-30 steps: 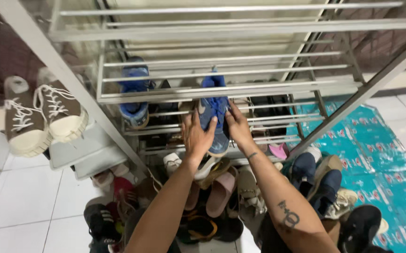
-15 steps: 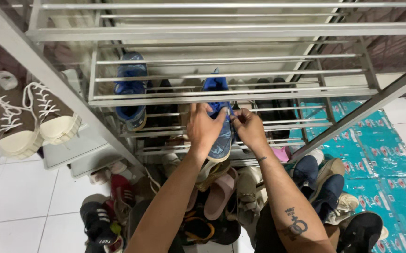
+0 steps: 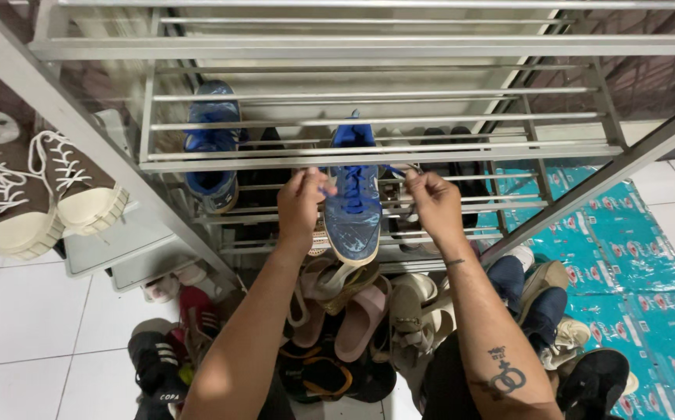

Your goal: The person sits on the floor in front of a metal shoe rack and organizes several pairs of shoes. They pick up a pair of brown canvas shoes, tie the laces, and place them on a shelf. They then pick up a pair of blue sneakers, tie the laces, and place them on the rack. Finally, they pick up a pair of dark blue slip-on shoes, adjust them, and place them on the rack.

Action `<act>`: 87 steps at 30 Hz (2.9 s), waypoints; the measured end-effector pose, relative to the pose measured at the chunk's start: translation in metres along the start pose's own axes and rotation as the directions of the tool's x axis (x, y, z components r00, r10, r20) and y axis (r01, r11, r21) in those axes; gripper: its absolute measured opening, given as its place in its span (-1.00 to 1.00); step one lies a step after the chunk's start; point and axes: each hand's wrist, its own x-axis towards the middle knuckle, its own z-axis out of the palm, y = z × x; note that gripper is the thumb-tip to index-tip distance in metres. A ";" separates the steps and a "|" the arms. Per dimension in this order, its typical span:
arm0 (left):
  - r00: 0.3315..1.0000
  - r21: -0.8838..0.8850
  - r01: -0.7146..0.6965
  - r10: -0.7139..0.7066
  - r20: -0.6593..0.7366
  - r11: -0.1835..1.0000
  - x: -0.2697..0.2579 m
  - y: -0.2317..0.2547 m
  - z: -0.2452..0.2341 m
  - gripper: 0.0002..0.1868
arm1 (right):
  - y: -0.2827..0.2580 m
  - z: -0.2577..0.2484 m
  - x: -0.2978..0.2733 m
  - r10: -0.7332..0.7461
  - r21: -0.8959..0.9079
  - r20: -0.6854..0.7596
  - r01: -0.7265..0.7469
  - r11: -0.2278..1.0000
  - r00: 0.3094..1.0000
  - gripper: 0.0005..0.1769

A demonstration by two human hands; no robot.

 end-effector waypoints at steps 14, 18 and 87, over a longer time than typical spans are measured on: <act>0.969 0.266 -0.249 0.237 0.075 0.931 -0.069 0.042 -0.014 -0.77 | -0.086 0.014 -0.065 -0.372 0.335 0.159 0.304 0.892 0.915 -0.70; 0.959 0.086 -0.239 0.221 0.177 0.967 -0.082 0.032 -0.009 -0.75 | -0.089 0.023 -0.084 -0.427 0.175 0.200 0.397 0.901 0.882 -0.64; 0.976 -0.450 0.173 -0.091 0.199 0.876 -0.096 0.026 -0.003 -0.67 | -0.114 0.065 -0.103 -0.528 -0.235 -0.130 0.492 0.839 0.839 -0.72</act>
